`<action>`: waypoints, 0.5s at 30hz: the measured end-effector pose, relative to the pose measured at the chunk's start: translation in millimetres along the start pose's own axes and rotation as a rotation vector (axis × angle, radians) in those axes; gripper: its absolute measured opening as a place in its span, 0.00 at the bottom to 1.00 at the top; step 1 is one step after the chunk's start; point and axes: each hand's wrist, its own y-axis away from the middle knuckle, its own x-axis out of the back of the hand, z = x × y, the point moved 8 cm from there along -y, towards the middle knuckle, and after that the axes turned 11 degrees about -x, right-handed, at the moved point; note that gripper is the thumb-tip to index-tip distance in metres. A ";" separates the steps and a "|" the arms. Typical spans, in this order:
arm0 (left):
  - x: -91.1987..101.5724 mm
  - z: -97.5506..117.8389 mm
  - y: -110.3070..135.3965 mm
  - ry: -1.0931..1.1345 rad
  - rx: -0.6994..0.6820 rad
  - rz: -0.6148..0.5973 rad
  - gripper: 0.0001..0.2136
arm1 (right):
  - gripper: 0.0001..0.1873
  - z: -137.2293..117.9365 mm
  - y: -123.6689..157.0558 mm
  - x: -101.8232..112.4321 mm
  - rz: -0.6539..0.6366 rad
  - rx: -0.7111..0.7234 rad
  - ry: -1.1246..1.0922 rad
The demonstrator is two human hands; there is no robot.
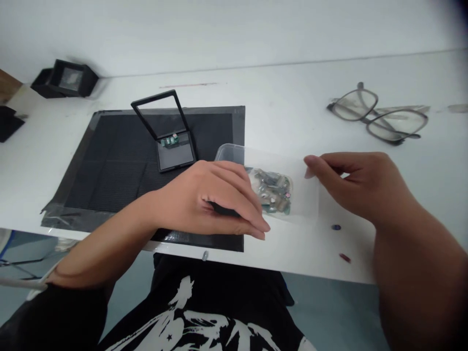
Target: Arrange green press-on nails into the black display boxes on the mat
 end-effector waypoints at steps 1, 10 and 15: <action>5.7 3.2 2.8 -0.029 -0.028 0.043 0.04 | 0.21 4.4 -2.3 2.7 0.016 -0.025 0.015; 60.5 23.3 56.9 -0.378 -0.151 0.360 0.03 | 0.19 27.4 -19.5 2.6 0.084 -0.099 -0.080; 73.9 24.0 88.1 -0.448 -0.186 0.440 0.09 | 0.21 26.0 -20.5 20.1 0.201 0.026 -0.297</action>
